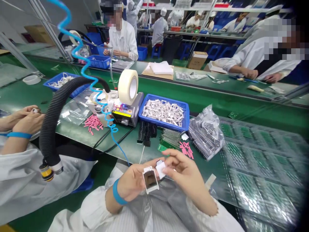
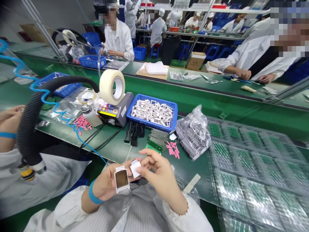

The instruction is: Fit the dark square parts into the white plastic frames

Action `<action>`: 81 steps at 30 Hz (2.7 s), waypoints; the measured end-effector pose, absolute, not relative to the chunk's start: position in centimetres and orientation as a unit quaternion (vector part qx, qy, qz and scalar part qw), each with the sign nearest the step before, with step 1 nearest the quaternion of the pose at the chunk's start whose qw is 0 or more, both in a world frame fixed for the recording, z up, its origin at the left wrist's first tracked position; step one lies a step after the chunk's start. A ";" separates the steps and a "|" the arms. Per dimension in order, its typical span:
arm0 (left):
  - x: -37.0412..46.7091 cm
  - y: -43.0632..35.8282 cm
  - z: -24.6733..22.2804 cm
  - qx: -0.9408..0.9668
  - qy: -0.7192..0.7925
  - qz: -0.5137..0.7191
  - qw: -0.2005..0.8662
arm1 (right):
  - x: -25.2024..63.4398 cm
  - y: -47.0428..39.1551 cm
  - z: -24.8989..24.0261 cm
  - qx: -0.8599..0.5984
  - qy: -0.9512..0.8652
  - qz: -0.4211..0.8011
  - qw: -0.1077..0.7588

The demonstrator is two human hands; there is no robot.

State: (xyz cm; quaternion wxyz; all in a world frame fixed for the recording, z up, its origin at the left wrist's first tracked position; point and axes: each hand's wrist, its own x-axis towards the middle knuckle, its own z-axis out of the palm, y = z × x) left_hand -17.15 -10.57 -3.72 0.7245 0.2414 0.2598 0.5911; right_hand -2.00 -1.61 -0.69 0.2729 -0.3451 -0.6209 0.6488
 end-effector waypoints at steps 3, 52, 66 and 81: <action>-17.6 -11.1 -3.5 0.277 0.282 0.601 0.695 | -3.4 -2.3 -1.0 -0.339 -0.652 0.623 0.268; -18.2 -12.0 -4.4 0.202 0.396 0.686 0.577 | -4.8 -4.4 0.6 -0.239 -0.869 0.268 0.340; -17.0 -11.4 -5.0 0.044 0.360 0.669 0.649 | -5.9 -4.8 -1.9 -0.246 -0.900 0.199 0.298; -16.2 -11.2 -6.1 0.023 0.292 0.600 0.745 | 4.2 5.4 -10.3 -0.561 -0.809 0.035 0.172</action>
